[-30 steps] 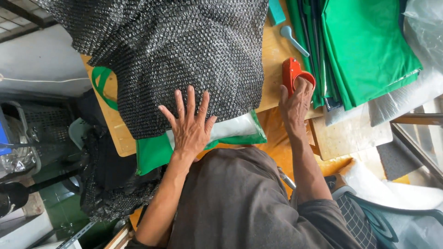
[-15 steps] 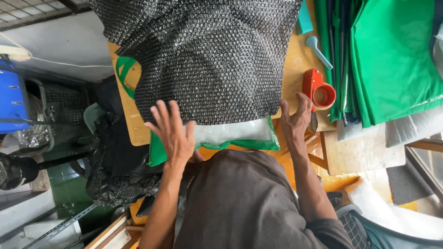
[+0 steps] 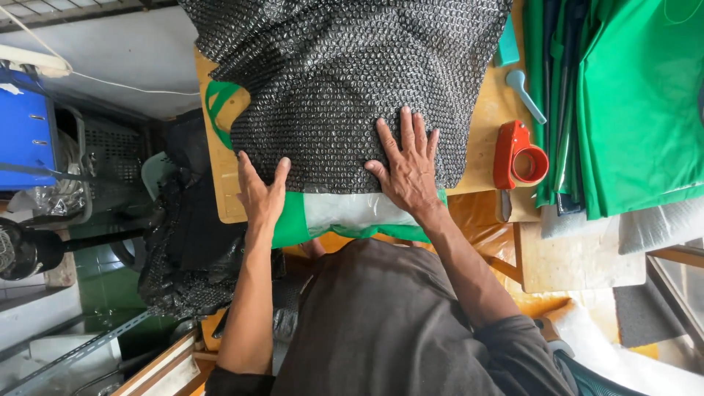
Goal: The person wraps a green and white package with black bubble wrap on a wooden table. They use a red tape dispenser to secure the bubble wrap along the edges and then fold the excess material over the top of the package.
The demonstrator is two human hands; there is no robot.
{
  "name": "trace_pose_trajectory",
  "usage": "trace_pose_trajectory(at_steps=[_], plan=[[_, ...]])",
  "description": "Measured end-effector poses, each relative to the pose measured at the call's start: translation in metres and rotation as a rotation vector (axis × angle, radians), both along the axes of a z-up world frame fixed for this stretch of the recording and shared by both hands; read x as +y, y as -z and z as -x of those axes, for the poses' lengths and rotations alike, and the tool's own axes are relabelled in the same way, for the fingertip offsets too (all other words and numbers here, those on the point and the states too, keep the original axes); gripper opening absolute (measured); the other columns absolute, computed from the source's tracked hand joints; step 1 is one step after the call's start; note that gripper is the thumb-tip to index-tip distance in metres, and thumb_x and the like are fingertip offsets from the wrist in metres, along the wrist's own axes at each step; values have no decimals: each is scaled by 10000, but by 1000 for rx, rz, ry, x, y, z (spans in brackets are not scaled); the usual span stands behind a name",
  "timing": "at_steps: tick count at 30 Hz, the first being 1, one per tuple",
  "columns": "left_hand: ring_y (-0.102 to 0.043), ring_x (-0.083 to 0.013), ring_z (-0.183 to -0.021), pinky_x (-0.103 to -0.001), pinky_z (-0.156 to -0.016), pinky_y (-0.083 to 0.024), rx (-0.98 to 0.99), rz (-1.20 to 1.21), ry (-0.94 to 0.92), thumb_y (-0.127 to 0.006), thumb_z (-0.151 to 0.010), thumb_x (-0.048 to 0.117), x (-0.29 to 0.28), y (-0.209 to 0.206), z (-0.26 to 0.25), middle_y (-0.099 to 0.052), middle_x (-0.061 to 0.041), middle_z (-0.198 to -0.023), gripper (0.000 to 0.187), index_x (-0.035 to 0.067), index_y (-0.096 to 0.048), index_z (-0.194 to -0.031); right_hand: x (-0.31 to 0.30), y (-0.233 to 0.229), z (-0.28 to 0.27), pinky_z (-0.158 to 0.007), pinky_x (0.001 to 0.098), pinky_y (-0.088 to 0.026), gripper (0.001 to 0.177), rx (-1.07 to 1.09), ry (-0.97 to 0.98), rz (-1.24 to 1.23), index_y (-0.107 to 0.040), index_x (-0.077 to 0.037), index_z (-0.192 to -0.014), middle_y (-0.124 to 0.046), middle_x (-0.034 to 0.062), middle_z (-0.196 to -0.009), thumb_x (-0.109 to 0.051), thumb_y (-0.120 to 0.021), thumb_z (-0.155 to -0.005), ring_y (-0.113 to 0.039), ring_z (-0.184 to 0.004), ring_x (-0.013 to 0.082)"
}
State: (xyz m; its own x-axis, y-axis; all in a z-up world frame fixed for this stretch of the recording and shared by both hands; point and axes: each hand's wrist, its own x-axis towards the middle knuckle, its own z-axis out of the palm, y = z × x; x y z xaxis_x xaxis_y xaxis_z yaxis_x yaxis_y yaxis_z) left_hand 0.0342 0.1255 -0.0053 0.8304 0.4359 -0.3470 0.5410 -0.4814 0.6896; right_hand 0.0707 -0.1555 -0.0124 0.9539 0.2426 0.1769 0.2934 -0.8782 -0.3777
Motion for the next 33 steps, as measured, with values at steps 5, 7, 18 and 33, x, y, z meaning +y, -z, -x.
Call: trace_pose_trajectory(at_steps=[5, 7, 18, 33], plan=[[-214, -438, -1540, -706, -1196, -124, 84, 78, -66, -598, -933, 768, 9, 12, -1, -205, -288, -1657, 1104, 80, -118, -1650, -9, 8, -12, -1199, 686, -100, 756, -27, -30, -30, -372, -266, -1624, -195, 216, -1687, -697, -404, -1004, -193, -1541, 457], [-244, -436, -1527, -680, -1214, -158, 137, 113, -93, -589, -915, 791, 18, 24, 4, -237, -279, -1649, 1103, 103, -131, -1645, -12, 9, -13, -1207, 668, -74, 760, -12, -41, -21, -366, -270, -1629, -180, 208, -1693, -703, -398, -1006, -167, -1554, 435], [-615, -213, -692, -374, -652, -601, -124, 691, -610, -976, -772, 271, 60, 70, -9, -563, -92, -801, 467, -12, -722, -1045, -82, 27, -4, -1197, 583, -332, 508, 106, 532, -823, -449, -160, -1536, -393, 180, -1574, -362, -603, -1096, -399, -1465, 330], [-552, -162, -577, -322, -531, -453, 130, 376, -240, -824, -903, 620, 138, 173, 62, -538, -19, -642, 431, 201, -734, -860, -135, 63, 94, -703, 454, -519, 500, 594, 588, -631, -716, -94, -1059, -677, 123, -804, -589, -700, -993, -689, -800, 254]])
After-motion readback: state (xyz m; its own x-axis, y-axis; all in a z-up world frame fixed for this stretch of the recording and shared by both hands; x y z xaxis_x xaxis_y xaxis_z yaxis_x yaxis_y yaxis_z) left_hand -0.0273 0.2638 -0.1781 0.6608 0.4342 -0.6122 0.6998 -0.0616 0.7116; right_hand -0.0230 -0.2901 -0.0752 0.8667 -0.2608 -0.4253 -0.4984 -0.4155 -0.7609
